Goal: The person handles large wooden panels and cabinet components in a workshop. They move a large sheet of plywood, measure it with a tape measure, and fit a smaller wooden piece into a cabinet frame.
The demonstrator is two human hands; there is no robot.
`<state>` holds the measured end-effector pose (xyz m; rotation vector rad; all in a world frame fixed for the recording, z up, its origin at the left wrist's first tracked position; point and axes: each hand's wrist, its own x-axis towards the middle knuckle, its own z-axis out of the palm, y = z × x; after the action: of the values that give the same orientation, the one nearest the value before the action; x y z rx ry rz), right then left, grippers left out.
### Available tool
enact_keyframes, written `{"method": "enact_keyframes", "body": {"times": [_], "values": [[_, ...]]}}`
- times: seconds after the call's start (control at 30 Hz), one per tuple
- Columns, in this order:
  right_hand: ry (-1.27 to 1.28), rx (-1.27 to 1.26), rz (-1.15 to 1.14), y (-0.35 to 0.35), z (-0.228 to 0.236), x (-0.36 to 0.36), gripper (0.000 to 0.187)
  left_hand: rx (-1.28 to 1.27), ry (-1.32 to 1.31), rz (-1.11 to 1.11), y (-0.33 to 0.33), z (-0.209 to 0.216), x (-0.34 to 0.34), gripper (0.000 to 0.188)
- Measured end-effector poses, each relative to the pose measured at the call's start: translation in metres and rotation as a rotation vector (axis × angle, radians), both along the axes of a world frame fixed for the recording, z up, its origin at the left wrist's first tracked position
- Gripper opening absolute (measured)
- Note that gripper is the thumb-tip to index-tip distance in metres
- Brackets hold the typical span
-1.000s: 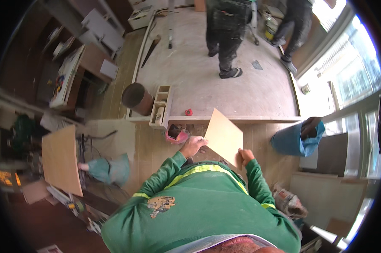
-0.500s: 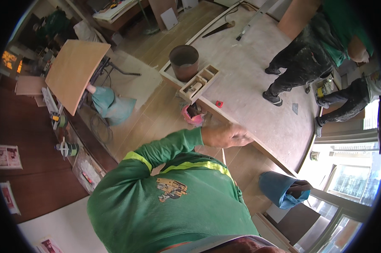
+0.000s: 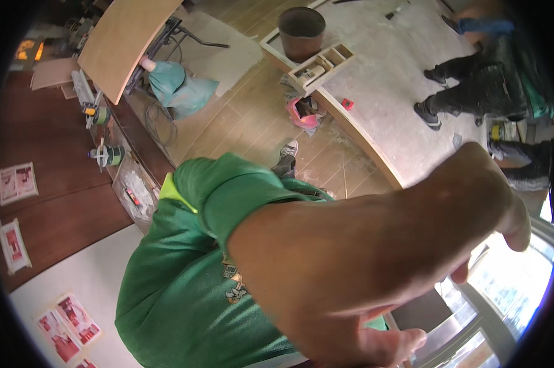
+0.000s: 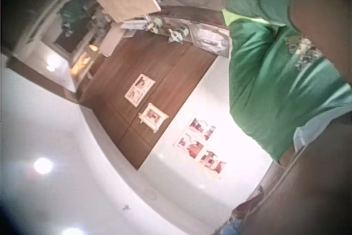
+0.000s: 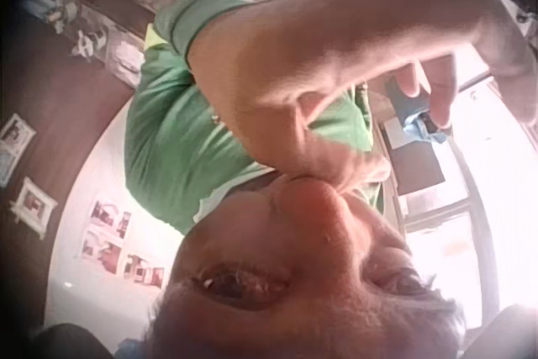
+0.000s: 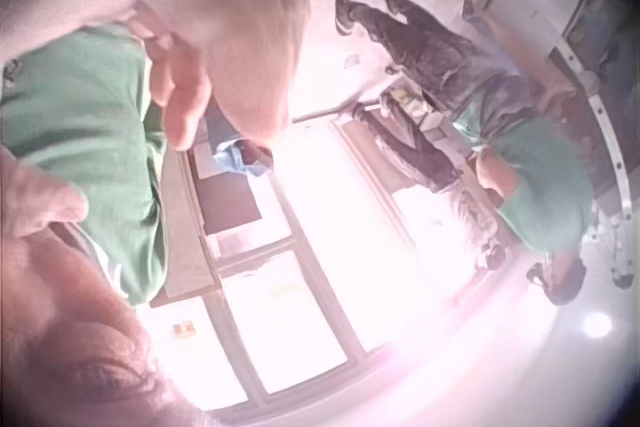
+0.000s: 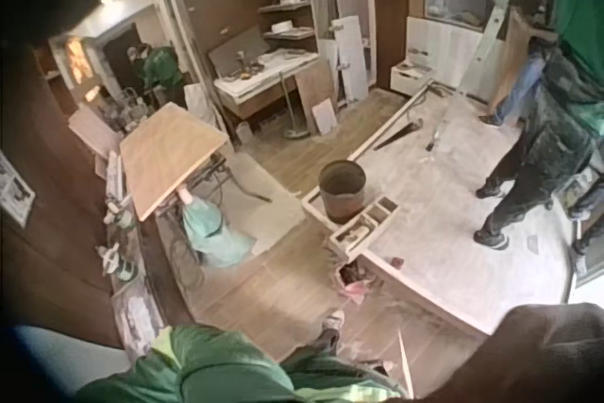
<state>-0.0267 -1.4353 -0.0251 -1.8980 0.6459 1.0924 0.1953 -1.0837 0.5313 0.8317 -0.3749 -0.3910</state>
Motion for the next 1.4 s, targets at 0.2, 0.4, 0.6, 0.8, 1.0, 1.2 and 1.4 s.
{"method": "enact_keyframes", "body": {"times": [0.2, 0.4, 0.6, 0.8, 1.0, 1.2, 1.4], "values": [[0.023, 0.071, -0.02, 0.01, 0.003, 0.007, 0.048, 0.407, -0.265, 0.247, 0.069, -0.05, -0.017, 0.064], [0.078, 0.039, -0.364, 0.064, 0.074, 0.063, 0.058, 0.857, 0.39, 0.349, 0.109, -0.278, -0.053, 0.057], [-0.651, -0.063, 0.523, 0.07, 0.04, 0.126, 0.039, 0.525, 0.779, 0.116, 0.086, -0.294, -0.101, 0.083], [-0.504, 0.042, 0.199, 0.151, 0.116, 0.198, 0.038, 0.326, 0.743, 0.036, 0.126, -0.278, -0.075, 0.076], [-0.527, 0.139, -0.1, 0.237, 0.185, 0.221, 0.032, 0.45, 0.454, 0.064, 0.194, -0.291, -0.032, 0.062], [-0.681, 0.247, -0.118, 0.346, 0.238, 0.243, 0.033, 0.38, 0.41, 0.061, 0.3, -0.278, 0.008, 0.059], [-0.377, 0.427, -0.198, 0.419, 0.222, 0.275, 0.03, 0.403, 0.362, 0.275, 0.404, -0.235, 0.01, 0.06]]}}
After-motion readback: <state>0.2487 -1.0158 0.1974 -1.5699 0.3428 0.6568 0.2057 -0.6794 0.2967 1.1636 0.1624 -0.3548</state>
